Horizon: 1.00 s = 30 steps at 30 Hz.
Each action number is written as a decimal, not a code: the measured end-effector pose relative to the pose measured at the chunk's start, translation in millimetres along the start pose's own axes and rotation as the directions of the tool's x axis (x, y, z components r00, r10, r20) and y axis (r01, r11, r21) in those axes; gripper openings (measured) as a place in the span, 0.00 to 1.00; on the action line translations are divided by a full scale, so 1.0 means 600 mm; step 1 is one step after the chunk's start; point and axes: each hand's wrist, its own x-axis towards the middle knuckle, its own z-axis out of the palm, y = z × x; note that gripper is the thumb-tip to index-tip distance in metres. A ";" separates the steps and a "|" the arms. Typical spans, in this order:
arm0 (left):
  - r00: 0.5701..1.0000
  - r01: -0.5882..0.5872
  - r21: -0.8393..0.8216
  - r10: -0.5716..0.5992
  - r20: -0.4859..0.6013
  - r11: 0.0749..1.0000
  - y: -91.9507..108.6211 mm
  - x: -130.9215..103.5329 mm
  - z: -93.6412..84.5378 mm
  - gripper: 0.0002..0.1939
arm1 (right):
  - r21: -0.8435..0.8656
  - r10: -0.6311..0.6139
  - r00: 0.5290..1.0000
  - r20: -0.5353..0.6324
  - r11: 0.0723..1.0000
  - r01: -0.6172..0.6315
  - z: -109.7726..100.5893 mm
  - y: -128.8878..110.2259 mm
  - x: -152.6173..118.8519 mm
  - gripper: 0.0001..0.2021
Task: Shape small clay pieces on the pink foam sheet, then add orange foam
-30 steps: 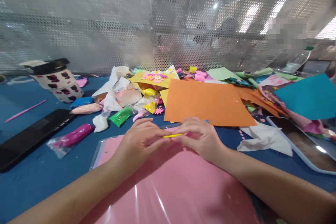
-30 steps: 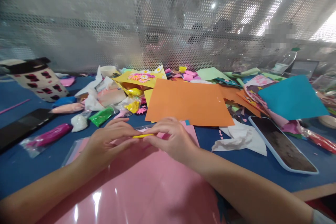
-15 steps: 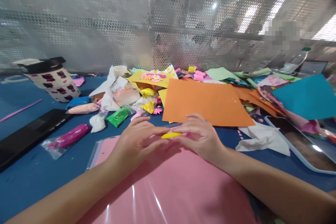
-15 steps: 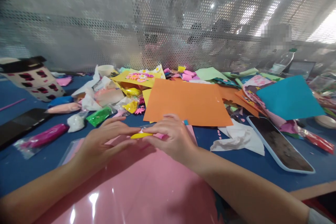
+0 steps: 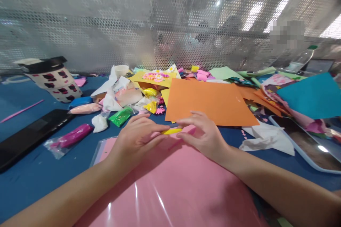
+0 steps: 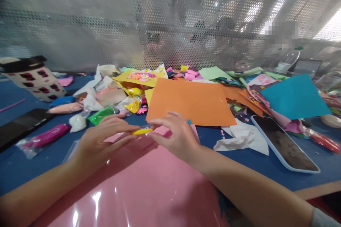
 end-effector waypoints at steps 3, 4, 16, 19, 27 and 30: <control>1.000 0.004 0.003 -0.004 0.027 1.000 -0.003 -0.001 -0.001 0.07 | -0.017 -0.041 0.999 -0.012 0.999 0.041 -0.002 0.000 0.001 0.03; 1.000 0.007 0.006 -0.007 0.029 1.000 -0.003 -0.001 -0.001 0.08 | -0.021 -0.039 0.999 -0.019 0.999 0.039 -0.002 0.000 0.001 0.04; 0.997 0.041 0.001 -0.041 0.072 0.999 -0.006 0.002 -0.001 0.09 | -0.039 -0.037 0.999 0.025 0.999 0.038 0.001 0.006 0.002 0.03; 0.997 0.029 0.009 -0.030 0.075 1.000 -0.009 0.002 0.000 0.10 | -0.032 -0.019 0.999 0.042 0.999 0.020 0.001 0.006 0.002 0.05; 0.989 0.047 0.021 -0.050 0.139 0.999 -0.008 0.005 0.001 0.13 | -0.019 -0.061 0.996 0.065 0.998 0.062 0.002 0.008 0.000 0.03; 0.990 0.059 0.012 -0.060 0.127 0.998 -0.010 0.005 0.000 0.13 | -0.029 -0.044 0.995 0.086 0.998 0.047 0.002 0.008 0.001 0.04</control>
